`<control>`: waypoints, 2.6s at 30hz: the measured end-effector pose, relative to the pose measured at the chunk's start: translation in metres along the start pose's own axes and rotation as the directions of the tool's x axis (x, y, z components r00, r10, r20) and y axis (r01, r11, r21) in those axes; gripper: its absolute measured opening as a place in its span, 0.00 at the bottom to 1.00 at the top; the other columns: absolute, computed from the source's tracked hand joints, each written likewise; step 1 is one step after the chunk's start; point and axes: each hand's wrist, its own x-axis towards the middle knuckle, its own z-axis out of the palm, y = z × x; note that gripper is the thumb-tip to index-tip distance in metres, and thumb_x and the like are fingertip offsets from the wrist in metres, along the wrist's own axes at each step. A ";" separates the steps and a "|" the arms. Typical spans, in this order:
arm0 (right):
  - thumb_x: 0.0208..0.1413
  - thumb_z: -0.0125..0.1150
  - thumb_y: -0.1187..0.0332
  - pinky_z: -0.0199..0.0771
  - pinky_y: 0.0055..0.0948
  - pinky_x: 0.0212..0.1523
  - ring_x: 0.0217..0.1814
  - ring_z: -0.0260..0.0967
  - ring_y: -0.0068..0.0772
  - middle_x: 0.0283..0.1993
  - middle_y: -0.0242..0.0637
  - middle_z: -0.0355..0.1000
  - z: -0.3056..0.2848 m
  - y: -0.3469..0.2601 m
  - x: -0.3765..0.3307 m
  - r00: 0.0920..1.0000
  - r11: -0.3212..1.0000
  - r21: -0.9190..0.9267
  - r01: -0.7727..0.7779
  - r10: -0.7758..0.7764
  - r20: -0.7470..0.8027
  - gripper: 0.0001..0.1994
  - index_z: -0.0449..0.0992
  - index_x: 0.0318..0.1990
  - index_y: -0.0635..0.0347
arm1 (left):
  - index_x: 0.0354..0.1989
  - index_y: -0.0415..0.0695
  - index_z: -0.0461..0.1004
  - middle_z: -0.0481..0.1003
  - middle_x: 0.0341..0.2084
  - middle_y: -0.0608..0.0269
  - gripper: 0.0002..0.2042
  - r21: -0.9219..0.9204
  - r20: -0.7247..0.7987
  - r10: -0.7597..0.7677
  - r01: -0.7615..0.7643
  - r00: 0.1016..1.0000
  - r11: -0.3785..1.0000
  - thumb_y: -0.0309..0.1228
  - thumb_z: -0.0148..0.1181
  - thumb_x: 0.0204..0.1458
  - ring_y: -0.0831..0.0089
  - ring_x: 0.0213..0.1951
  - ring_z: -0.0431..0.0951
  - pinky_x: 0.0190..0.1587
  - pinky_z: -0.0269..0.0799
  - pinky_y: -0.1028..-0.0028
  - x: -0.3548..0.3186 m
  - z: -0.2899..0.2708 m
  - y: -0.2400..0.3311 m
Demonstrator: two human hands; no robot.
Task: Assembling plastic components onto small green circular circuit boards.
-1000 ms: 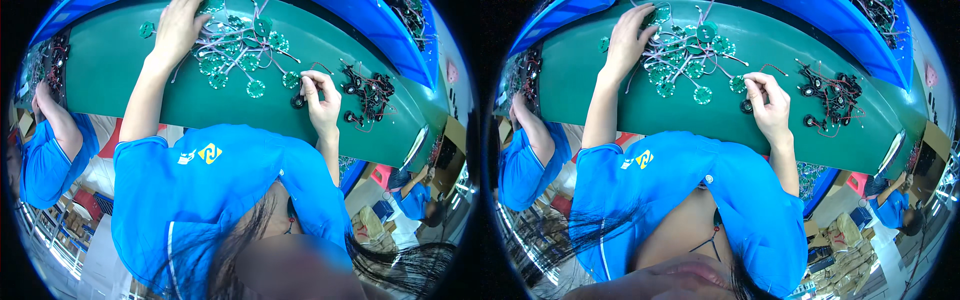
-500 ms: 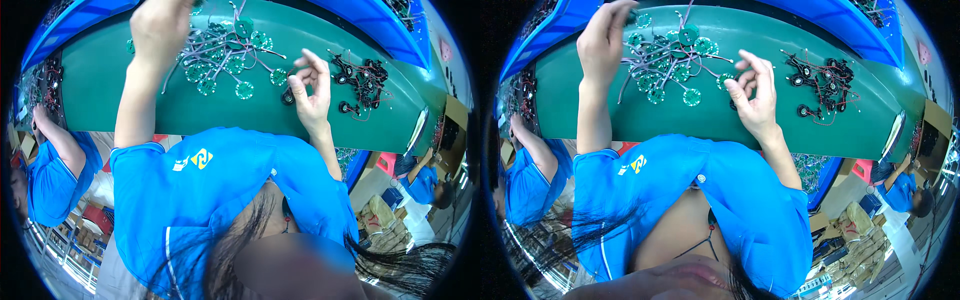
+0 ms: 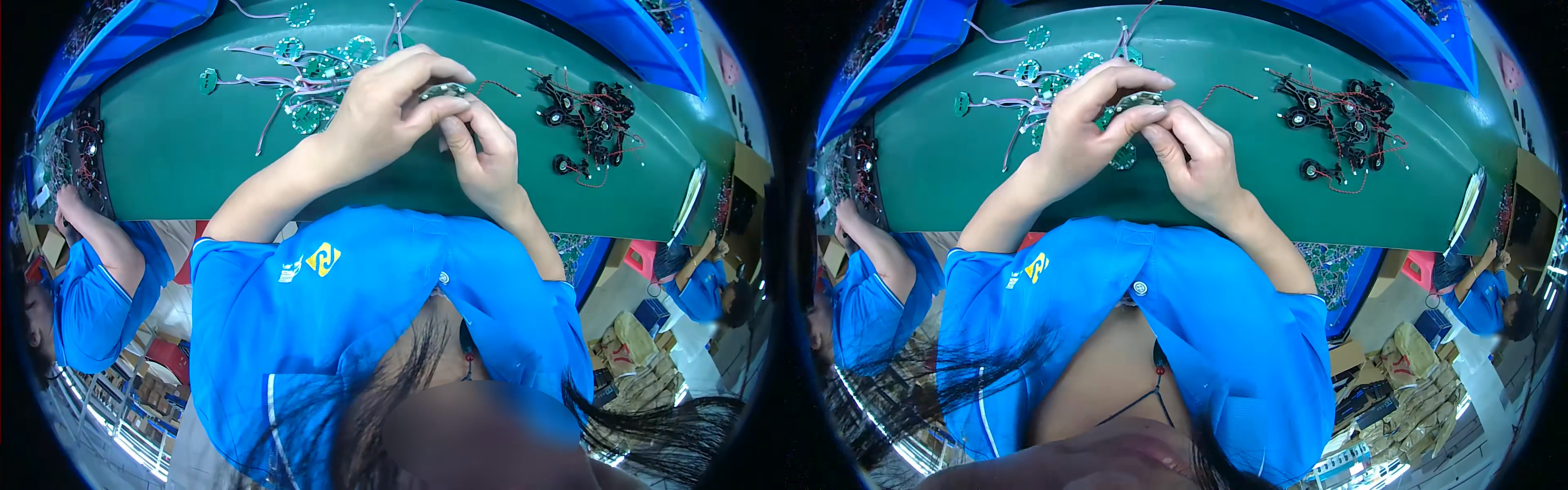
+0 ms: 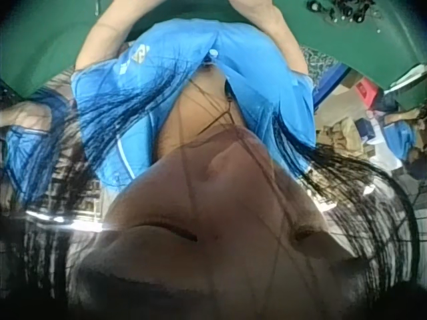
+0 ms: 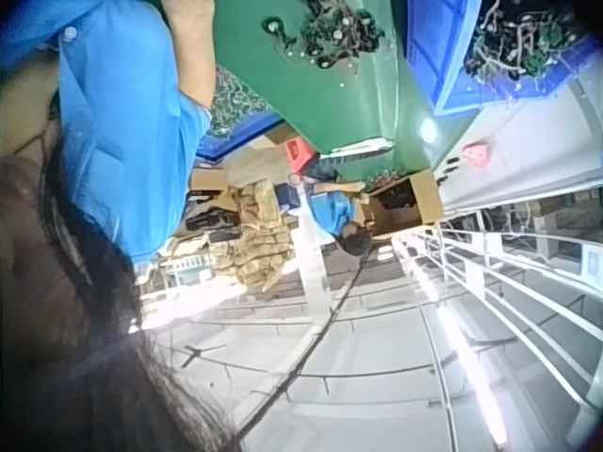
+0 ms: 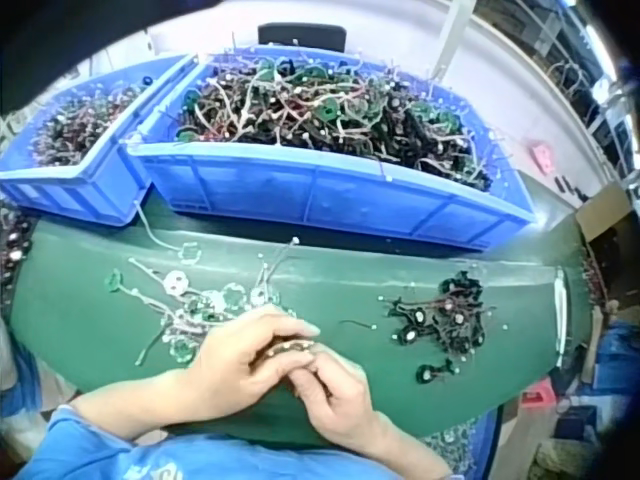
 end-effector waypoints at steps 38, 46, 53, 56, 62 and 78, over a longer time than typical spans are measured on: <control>0.55 0.55 0.75 0.59 0.13 0.16 0.18 0.60 0.14 0.37 0.41 0.75 -0.048 -0.015 0.024 0.928 0.875 0.430 -0.224 0.327 -0.181 0.11 0.67 0.45 0.65 | 0.43 0.39 0.61 0.69 0.21 0.64 0.08 -0.670 0.438 -0.497 0.640 0.750 0.376 0.27 0.47 0.59 0.81 0.16 0.65 0.19 0.62 0.84 -0.026 -0.004 -0.027; 0.57 0.53 0.75 0.53 0.09 0.14 0.15 0.55 0.13 0.35 0.42 0.75 -0.040 0.018 0.026 0.960 0.968 0.021 -0.250 0.251 -0.126 0.12 0.65 0.48 0.64 | 0.42 0.39 0.62 0.68 0.20 0.65 0.07 -0.670 0.409 -0.502 0.624 0.762 0.402 0.28 0.46 0.59 0.85 0.15 0.59 0.16 0.52 0.85 -0.033 -0.004 -0.034; 0.55 0.54 0.76 0.47 0.09 0.14 0.14 0.51 0.12 0.38 0.42 0.75 -0.028 -0.017 0.032 0.956 0.843 0.501 -0.195 0.276 -0.094 0.14 0.65 0.49 0.65 | 0.42 0.41 0.63 0.68 0.17 0.68 0.06 -0.558 0.329 -0.523 0.609 0.786 0.564 0.28 0.46 0.59 0.86 0.14 0.58 0.16 0.50 0.86 -0.036 0.000 -0.037; 0.55 0.55 0.76 0.47 0.09 0.14 0.15 0.51 0.12 0.40 0.43 0.74 -0.033 -0.021 0.028 0.952 0.921 0.305 -0.244 0.286 -0.104 0.14 0.65 0.49 0.65 | 0.42 0.41 0.63 0.68 0.17 0.68 0.06 -0.537 0.312 -0.544 0.617 0.779 0.575 0.28 0.47 0.59 0.87 0.14 0.58 0.16 0.50 0.86 -0.034 0.001 -0.037; 0.54 0.56 0.75 0.48 0.10 0.16 0.17 0.55 0.14 0.41 0.44 0.72 -0.040 -0.011 0.026 0.997 0.878 -0.474 0.069 -0.075 0.007 0.12 0.67 0.46 0.65 | 0.41 0.42 0.63 0.69 0.17 0.69 0.06 -0.508 0.276 -0.567 0.619 0.776 0.599 0.29 0.47 0.59 0.87 0.13 0.57 0.16 0.49 0.87 -0.034 0.002 -0.037; 0.57 0.52 0.74 0.65 0.17 0.16 0.19 0.65 0.24 0.42 0.48 0.70 -0.025 -0.011 0.024 0.927 0.595 0.760 -0.261 0.375 0.025 0.09 0.68 0.44 0.67 | 0.43 0.42 0.63 0.74 0.28 0.61 0.07 -0.745 0.086 -0.271 0.242 0.959 0.621 0.30 0.42 0.62 0.88 0.13 0.56 0.15 0.53 0.89 -0.028 0.002 -0.023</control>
